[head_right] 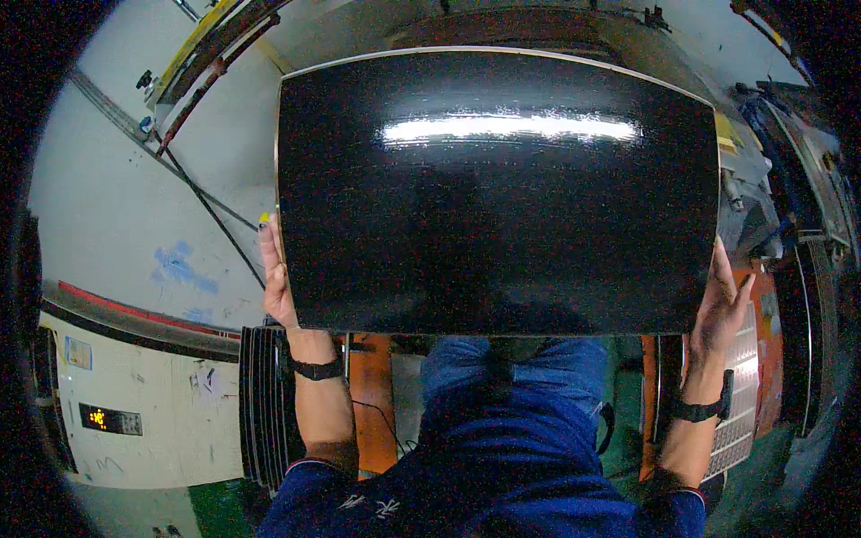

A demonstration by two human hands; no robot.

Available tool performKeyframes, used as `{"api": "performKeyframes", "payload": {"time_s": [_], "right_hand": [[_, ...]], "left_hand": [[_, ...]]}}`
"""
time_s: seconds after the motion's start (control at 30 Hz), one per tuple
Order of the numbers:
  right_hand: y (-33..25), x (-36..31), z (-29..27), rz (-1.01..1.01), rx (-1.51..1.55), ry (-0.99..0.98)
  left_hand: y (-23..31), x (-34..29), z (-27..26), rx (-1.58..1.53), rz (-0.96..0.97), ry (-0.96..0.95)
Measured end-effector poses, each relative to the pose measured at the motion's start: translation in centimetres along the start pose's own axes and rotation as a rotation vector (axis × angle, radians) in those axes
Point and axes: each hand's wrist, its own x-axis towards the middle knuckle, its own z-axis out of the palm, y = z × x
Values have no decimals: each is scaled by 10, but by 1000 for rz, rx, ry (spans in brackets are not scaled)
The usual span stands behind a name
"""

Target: Operating an industrial screen printing machine to apply patterns and labels onto metal or composite plates.

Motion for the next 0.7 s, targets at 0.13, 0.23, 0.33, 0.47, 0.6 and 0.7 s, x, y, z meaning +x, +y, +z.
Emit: {"api": "performKeyframes", "payload": {"time_s": [0.13,0.23,0.33,0.47,0.6,0.7], "right_hand": [[5,1,-8,-34,-36,19],[8,2,-9,-12,2,0],[8,4,-6,-33,-41,-24],[10,9,-10,-76,-89,-64],[17,24,7,-49,-68,10],[33,42,5,-86,-38,-113]], "left_hand": [[6,-1,-8,78,-4,-52],[11,-2,-12,93,-7,-112],[16,-2,-13,134,7,-132],[21,-5,-11,148,3,-120],[30,-6,-10,224,12,-17],[48,-11,-4,264,36,74]]}}
